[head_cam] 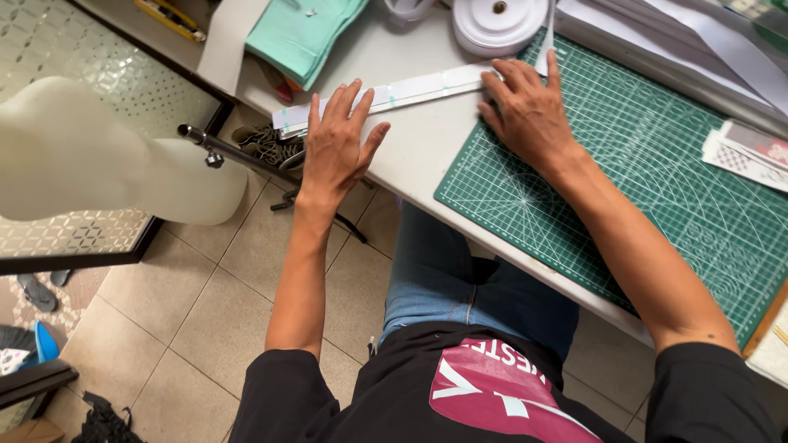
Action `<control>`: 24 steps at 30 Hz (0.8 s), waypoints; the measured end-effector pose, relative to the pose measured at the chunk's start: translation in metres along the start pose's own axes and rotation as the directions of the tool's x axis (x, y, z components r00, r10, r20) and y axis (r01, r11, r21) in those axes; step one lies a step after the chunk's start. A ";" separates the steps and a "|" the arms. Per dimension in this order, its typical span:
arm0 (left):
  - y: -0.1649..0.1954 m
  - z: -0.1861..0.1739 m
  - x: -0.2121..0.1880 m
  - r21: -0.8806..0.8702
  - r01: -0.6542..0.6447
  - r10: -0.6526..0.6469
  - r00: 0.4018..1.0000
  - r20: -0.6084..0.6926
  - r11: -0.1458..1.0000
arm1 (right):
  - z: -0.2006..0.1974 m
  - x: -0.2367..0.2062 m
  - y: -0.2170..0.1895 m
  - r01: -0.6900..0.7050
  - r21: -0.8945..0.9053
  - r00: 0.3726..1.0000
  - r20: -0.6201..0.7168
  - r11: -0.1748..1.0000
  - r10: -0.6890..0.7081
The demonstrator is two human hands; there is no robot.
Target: The person assembles long white paper strips by applying small pieces of tape to join them end-to-end on a green cutting mat. They smooth the joints and then place a printed paper strip on the mat.
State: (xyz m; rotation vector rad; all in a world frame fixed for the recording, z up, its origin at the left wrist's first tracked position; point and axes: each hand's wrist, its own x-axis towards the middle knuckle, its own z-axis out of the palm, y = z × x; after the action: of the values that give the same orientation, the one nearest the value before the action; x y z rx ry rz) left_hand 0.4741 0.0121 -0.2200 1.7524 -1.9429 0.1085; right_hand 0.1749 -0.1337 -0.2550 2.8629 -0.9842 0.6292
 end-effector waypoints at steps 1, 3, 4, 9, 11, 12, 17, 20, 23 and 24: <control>0.002 0.000 -0.001 -0.008 0.020 -0.020 0.999 0.033 1.000 | -0.001 0.001 -0.002 -0.020 0.015 0.999 0.029 1.000 0.019; 0.003 -0.001 0.002 0.024 0.033 -0.034 0.996 0.077 0.999 | -0.004 0.004 -0.004 -0.042 0.052 0.998 0.043 0.998 0.040; 0.002 -0.004 0.003 0.058 0.025 -0.030 0.995 0.095 0.998 | -0.006 0.004 -0.005 -0.050 0.075 0.998 0.035 0.996 0.047; 0.005 -0.012 0.006 0.002 0.021 -0.021 0.988 0.155 1.000 | -0.018 -0.001 -0.010 -0.055 0.005 0.996 -0.070 0.998 0.056; 0.007 -0.011 0.007 0.012 0.009 -0.011 0.993 0.118 1.000 | -0.029 -0.014 -0.009 -0.025 0.047 0.992 -0.124 0.999 0.031; 0.007 -0.010 0.007 0.001 0.006 -0.006 0.993 0.117 1.000 | -0.038 -0.026 -0.006 -0.061 0.047 0.992 -0.106 0.997 0.066; 0.004 -0.011 0.003 -0.054 0.019 -0.012 0.993 0.119 0.998 | -0.105 -0.119 0.035 -0.266 -0.023 0.961 -0.087 0.964 0.263; 0.006 -0.009 0.006 0.022 -0.044 0.042 0.996 0.079 0.999 | -0.152 -0.186 0.067 -0.465 -0.129 0.885 -0.087 0.876 0.457; 0.025 0.005 0.019 -0.087 -0.058 0.058 0.998 0.003 0.995 | -0.186 -0.244 0.089 -0.591 -0.275 0.805 -0.140 0.758 0.577; 0.035 0.011 0.027 -0.148 -0.091 0.090 0.996 -0.013 0.985 | -0.192 -0.260 0.095 -0.613 -0.309 0.786 -0.154 0.727 0.598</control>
State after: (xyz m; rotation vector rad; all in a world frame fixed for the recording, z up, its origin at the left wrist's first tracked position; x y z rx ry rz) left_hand 0.4365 -0.0112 -0.2088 1.5673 -1.9732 0.0008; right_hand -0.1372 -0.0251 -0.1890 2.1781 -1.8426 0.4723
